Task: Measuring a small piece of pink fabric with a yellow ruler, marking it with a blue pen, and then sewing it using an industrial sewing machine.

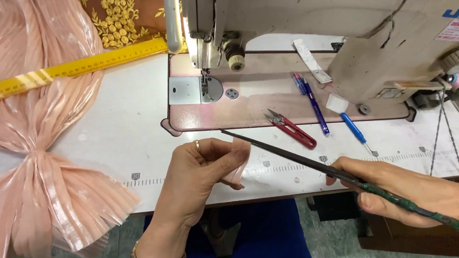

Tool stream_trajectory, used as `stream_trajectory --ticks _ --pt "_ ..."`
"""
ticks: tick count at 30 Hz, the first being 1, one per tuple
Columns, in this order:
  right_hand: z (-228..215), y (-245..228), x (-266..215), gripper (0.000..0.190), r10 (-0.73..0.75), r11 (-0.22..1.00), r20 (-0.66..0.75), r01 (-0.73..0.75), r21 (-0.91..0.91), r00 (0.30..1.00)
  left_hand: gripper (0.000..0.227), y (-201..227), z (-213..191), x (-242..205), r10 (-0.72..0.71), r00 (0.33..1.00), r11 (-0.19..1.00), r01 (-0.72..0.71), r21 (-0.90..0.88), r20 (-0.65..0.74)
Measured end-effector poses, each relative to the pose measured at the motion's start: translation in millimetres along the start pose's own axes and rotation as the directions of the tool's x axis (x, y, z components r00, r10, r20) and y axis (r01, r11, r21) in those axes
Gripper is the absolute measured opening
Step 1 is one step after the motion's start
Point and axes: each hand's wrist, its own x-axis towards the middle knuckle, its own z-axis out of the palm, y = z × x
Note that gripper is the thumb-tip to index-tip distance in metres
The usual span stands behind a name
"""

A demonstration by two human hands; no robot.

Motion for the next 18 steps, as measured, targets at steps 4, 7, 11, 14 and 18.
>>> stream_trajectory --ticks 4,7,11,14,18 --pt "3.2 -10.4 4.2 0.081 -0.032 0.999 0.003 0.032 0.024 0.999 0.019 3.1 3.9 -3.6 -0.034 0.999 0.999 0.034 0.025 0.004" --pt "5.4 -20.0 7.2 0.08 -0.122 0.989 0.031 0.119 0.086 0.992 0.014 -8.5 2.7 -0.3 -0.023 1.0 0.999 0.023 -0.029 0.017" --pt "8.3 -5.6 3.4 0.061 0.093 0.995 0.041 -0.095 0.042 0.995 0.014 -8.5 6.2 -2.1 -0.033 0.999 0.999 0.034 -0.016 0.025" --pt "9.7 -3.3 4.8 0.07 -0.041 0.994 0.027 0.038 0.098 0.999 0.009 -10.0 6.2 -2.1 0.017 1.0 0.999 -0.018 0.032 0.023" --pt "9.8 0.7 5.5 0.073 0.033 0.997 0.043 -0.035 0.063 0.999 0.013 -7.3 6.1 -3.7 -0.001 1.0 0.995 -0.001 0.101 0.02"
